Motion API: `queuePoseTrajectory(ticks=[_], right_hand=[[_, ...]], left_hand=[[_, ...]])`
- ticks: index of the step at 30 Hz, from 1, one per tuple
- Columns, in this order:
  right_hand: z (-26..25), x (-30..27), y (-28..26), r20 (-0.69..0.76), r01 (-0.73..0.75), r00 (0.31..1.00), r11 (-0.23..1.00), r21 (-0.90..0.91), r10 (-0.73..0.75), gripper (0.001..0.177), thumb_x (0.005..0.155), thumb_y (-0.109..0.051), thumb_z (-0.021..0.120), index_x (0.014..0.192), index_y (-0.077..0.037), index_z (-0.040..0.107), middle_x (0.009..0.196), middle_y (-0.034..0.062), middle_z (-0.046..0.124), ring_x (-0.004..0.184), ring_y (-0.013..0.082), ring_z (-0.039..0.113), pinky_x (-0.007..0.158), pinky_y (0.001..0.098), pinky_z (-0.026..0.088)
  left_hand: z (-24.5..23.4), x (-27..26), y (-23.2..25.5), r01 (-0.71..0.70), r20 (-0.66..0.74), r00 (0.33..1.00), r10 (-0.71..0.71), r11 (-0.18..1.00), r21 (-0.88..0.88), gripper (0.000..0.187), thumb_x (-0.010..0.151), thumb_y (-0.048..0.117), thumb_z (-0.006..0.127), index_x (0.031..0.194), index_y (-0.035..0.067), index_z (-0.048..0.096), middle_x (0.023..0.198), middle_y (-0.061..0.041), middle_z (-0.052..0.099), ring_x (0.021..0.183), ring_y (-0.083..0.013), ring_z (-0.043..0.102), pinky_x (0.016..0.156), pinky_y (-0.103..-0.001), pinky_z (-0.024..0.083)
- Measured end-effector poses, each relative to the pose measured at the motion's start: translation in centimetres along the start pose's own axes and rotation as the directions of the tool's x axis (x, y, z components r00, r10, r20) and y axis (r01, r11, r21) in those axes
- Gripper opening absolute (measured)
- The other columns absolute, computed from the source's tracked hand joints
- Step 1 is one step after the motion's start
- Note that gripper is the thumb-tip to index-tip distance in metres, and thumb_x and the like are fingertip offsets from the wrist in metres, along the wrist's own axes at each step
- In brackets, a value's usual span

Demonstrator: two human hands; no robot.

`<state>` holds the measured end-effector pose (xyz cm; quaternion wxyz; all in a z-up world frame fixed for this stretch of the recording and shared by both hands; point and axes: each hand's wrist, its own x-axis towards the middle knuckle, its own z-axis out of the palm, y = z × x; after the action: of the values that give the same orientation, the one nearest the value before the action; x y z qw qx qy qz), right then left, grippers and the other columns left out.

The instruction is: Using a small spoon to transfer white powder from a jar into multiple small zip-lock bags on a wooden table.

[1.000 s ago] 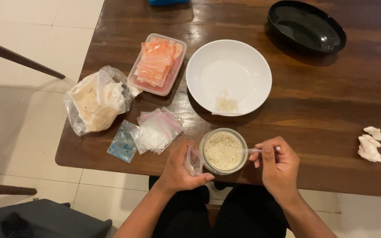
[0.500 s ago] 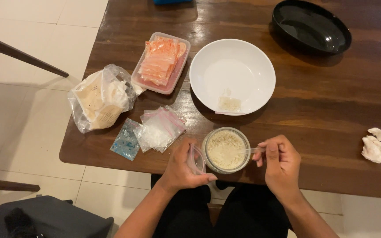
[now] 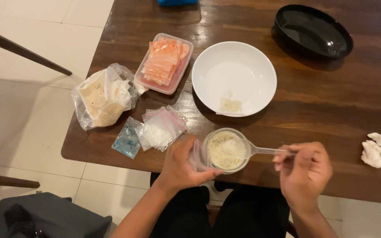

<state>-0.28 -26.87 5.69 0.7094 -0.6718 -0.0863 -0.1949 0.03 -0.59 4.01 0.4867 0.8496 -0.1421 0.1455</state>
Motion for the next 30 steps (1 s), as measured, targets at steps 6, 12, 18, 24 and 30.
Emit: queuePoseTrajectory(ticks=[6,12,18,24,30], right_hand=[[-0.2,-0.7,-2.1,-0.153,0.031,0.988,0.995,0.092,-0.017,0.036,0.108,-0.041,0.059,0.097,-0.008,0.050,0.068,0.0105,0.053,0.063,0.0197,0.060,0.054,0.0262,0.050],[-0.1,-1.3,-3.2,-0.027,0.160,0.987,0.987,0.002,-0.160,0.028,0.110,-0.033,0.053,0.099,-0.007,0.053,0.071,0.0101,0.063,0.058,0.0169,0.064,0.052,0.0258,0.054],[0.0,-3.2,-3.0,0.250,0.367,0.907,0.927,-0.071,-0.340,0.021,0.108,-0.024,0.047,0.108,-0.006,0.058,0.078,0.0154,0.069,0.061,0.0212,0.070,0.058,0.0292,0.055],[1.2,-2.8,-5.4,0.472,0.586,0.750,0.797,-0.146,-0.464,0.026,0.110,-0.023,0.038,0.113,-0.006,0.058,0.086,0.0124,0.068,0.065,0.0177,0.061,0.062,0.0308,0.046],[0.3,-3.1,-5.0,0.467,0.508,0.790,0.850,-0.138,-0.396,0.027,0.108,-0.024,0.042,0.113,-0.006,0.061,0.092,0.0145,0.071,0.070,0.0192,0.068,0.067,0.0319,0.051]], left_hand=[[-0.2,1.4,3.6,0.002,0.049,0.999,-0.015,0.967,0.255,0.073,0.057,0.073,0.086,0.081,0.015,0.049,0.068,0.006,0.049,0.056,-0.0157,0.050,0.051,-0.035,0.041],[0.7,1.8,5.0,-0.077,0.051,0.996,0.067,0.967,0.242,0.072,0.059,0.073,0.084,0.080,0.013,0.050,0.067,0.005,0.049,0.054,-0.0141,0.049,0.050,-0.033,0.040],[1.3,1.3,5.2,-0.138,0.038,0.990,0.133,0.959,0.246,0.070,0.060,0.067,0.088,0.081,0.012,0.050,0.067,0.002,0.051,0.052,-0.0200,0.052,0.049,-0.038,0.040],[1.1,1.3,5.5,-0.200,0.008,0.979,0.205,0.948,0.245,0.065,0.066,0.065,0.084,0.083,0.011,0.051,0.068,0.001,0.051,0.050,-0.0207,0.053,0.045,-0.038,0.039],[1.3,1.2,5.0,-0.231,-0.026,0.969,0.244,0.942,0.242,0.064,0.066,0.063,0.083,0.083,0.010,0.052,0.068,-0.001,0.055,0.052,-0.0238,0.055,0.048,-0.039,0.041]])
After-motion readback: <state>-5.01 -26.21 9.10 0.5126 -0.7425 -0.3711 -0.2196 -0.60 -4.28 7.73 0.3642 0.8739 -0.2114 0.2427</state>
